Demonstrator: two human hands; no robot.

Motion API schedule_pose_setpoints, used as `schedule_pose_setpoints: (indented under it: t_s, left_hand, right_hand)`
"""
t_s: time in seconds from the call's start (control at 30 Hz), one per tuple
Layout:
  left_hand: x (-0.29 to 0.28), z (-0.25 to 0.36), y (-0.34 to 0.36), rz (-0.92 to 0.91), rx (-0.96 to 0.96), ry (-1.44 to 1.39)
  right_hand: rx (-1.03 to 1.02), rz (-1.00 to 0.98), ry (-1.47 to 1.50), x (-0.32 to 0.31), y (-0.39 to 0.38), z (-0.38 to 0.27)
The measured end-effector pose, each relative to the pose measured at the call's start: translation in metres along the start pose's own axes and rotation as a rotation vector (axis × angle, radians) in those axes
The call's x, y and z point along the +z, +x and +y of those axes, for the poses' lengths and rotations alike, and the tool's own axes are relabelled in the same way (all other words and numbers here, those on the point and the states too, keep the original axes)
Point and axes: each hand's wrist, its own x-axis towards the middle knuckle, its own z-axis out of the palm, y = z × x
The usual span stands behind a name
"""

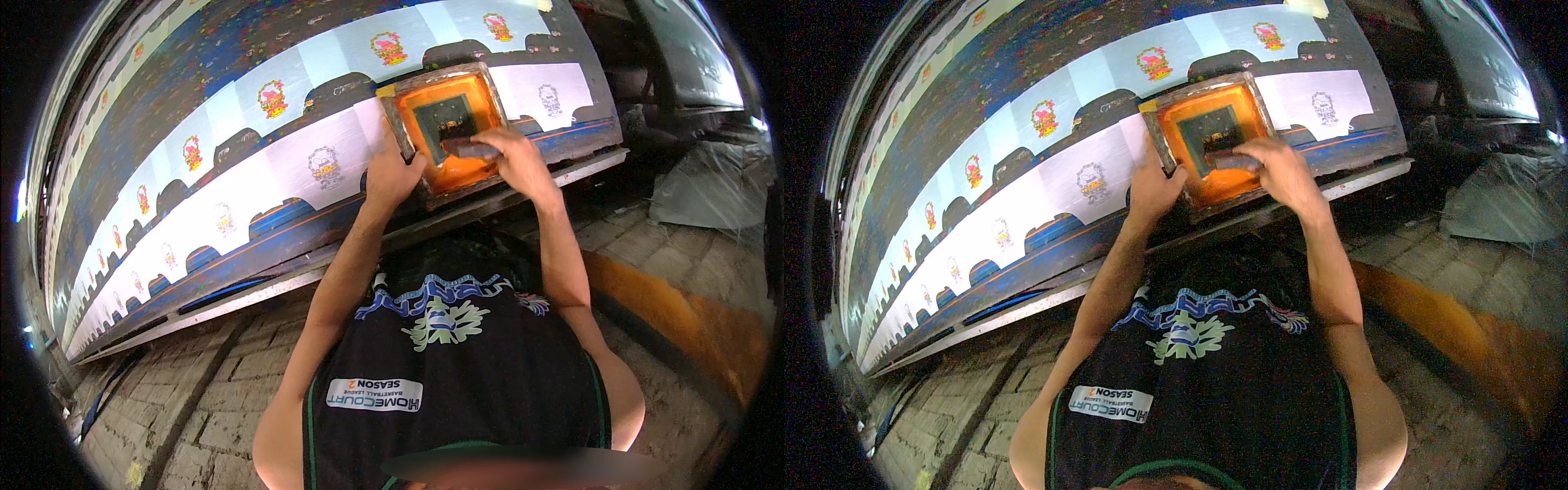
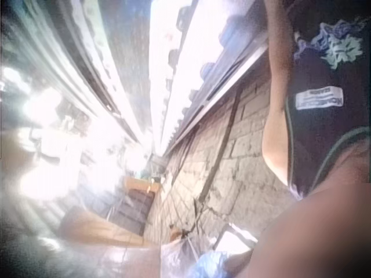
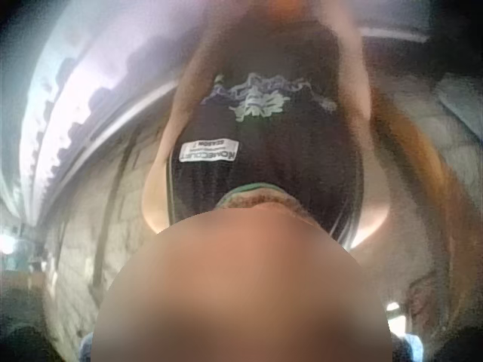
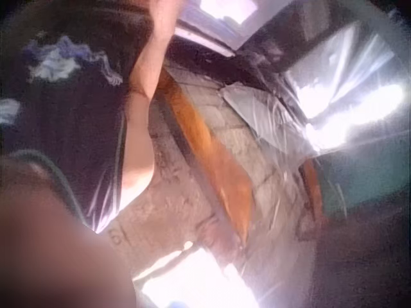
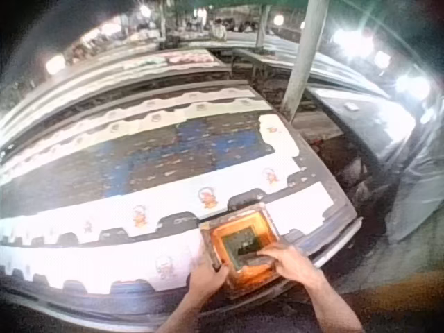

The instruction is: The person holds a screen-printing frame and repeatedly rubs a dark block across the screen mesh to transfer orange ink onto a long sheet of printed paper. The person moves the frame along the paper and continues the rubbing motion across multiple sections.

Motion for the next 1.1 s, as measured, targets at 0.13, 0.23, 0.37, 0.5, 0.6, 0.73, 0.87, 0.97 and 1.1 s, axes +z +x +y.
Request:
schedule_pose_setpoints:
  t_s: [0.13, 0.23, 0.37, 0.5, 0.6, 0.73, 0.87, 0.97, 1.1]
  left_hand:
    - [0.0, 0.002, 0.0, 0.021, 0.024, 0.005]
    - [-0.001, 0.004, 0.0, -0.001, 0.014, -0.02]
    - [-0.002, 0.006, -0.001, -0.006, -0.019, -0.003]
    - [0.003, -0.003, 0.002, 0.021, 0.03, 0.052]
    - [0.007, -0.012, 0.003, 0.089, 0.11, 0.079]
    - [0.005, -0.002, -0.001, 0.134, 0.102, 0.172]
    - [0.006, 0.035, -0.004, 0.048, -0.031, 0.19]
    - [0.031, 0.068, 0.003, 0.079, 0.002, 0.225]
    - [0.092, 0.11, 0.03, 0.087, 0.017, 0.204]
  right_hand:
    - [-0.005, 0.056, -0.064, 0.009, -0.024, -0.007]
    - [-0.011, 0.069, -0.049, 0.01, -0.027, -0.007]
    - [0.0, 0.054, -0.046, 0.009, -0.026, -0.006]
    - [-0.042, 0.083, -0.068, 0.009, -0.028, -0.005]
    - [-0.094, 0.09, -0.063, 0.01, -0.028, -0.002]
    - [-0.169, 0.067, -0.037, 0.006, -0.025, 0.012]
    - [-0.22, 0.02, 0.059, -0.013, -0.018, 0.042]
    - [-0.231, 0.027, 0.086, -0.035, -0.018, 0.079]
    - [-0.199, 0.051, 0.078, -0.071, -0.029, 0.142]
